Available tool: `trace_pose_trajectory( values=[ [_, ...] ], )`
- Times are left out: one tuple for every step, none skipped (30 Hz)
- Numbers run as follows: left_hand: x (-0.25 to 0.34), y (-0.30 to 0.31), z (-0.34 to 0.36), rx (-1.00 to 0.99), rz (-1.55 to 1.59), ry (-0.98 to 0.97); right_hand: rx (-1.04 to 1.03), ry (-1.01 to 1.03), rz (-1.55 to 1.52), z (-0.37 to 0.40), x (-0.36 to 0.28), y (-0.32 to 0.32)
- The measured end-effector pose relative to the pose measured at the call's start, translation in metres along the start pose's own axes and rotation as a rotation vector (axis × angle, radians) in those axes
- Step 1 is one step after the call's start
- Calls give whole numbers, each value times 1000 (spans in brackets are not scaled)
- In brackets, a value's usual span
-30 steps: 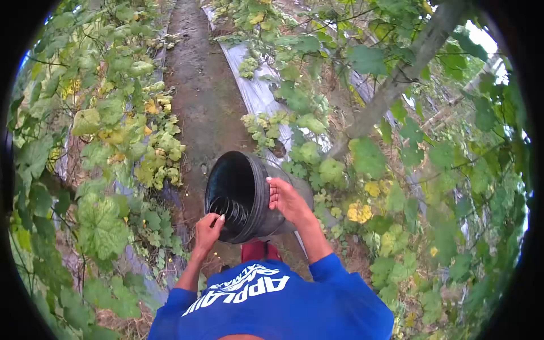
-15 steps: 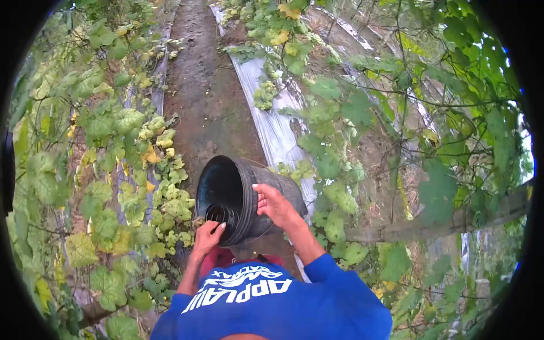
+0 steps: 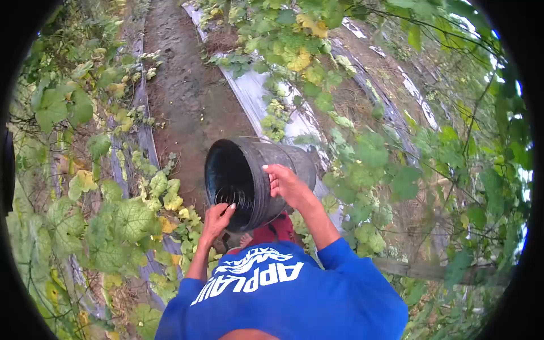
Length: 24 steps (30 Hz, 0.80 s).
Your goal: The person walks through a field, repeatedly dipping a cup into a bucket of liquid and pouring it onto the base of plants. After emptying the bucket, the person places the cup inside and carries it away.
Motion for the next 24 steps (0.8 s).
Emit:
trace_pose_trajectory(
  values=[
    [-3, 16, -25, 12, 22, -19, -3, 23, -32, -24, -14, -11],
    [-8, 30, -51, 27, 21, -17, 7, 36, -62, -49, -23, -21],
    [-16, 43, -77, 40, 20, -17, 7, 19, -59, -79, -30, -27],
    [-28, 56, -103, 46, 12, 6, -29, 11, -73, -110, -37, -29],
    [-39, 64, -132, -18, 8, 25, -63, 10, -83, -142, -45, -33],
    [-46, 69, -162, -80, 7, 41, -71, -2, -80, -174, -56, -37],
    [-56, 74, -190, -77, 2, 62, -76, -9, -89, -207, -64, -40],
    [-68, 83, -216, -34, -2, 46, -83, -16, -100, -240, -69, -47],
    [-78, 98, -242, 12, -11, 28, -100, -33, -108, -270, -72, -58],
    [-89, 115, -273, 40, -19, 37, -75, -66, -111, -303, -80, -70],
    [-99, 131, -296, 70, 2, 83, -46, -103, -116, -337, -87, -81],
    [-109, 148, -313, 89, 24, 137, -52, -131, -99, -369, -92, -93],
    [-116, 166, -339, 106, 15, 152, -73, -144, -97, -403, -102, -105],
    [-123, 185, -359, 168, -1, 148, -82, -171, -98, -430, -109, -120],
    [-128, 203, -381, 233, -11, 138, -89, -192, -91, -453, -124, -139],
    [-133, 220, -404, 295, 17, 154, -102, -199, -74, -475, -141, -158],
    [-139, 235, -427, 318, 25, 157, -108, -200, -83, -496, -157, -176],
    [-141, 253, -451, 347, 17, 149, -114, -202, -93, -520, -174, -194],
    [-146, 267, -473, 368, 9, 146, -122, -210, -79, -548, -189, -207],
    [-157, 276, -499, 367, 12, 138, -151, -216, -84, -577, -202, -219],
    [-174, 284, -525, 372, 18, 148, -175, -218, -89, -609, -213, -231],
    [-191, 289, -553, 296, 19, 159, -182, -221, -79, -645, -223, -241],
    [-210, 297, -583, 223, 15, 163, -184, -221, -75, -678, -233, -254],
    [-226, 307, -613, 201, 9, 159, -185, -224, -68, -709, -243, -267]
  ],
)
Point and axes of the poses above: each hand's wrist, its own z-axis away from the middle knuckle, its own y-axis out of the back of the hand, x = y × z, the point moved 3 cm from there along -z, towards the middle knuckle, and after that the axes turned 7 degrees about -z, right-handed, at the moved point
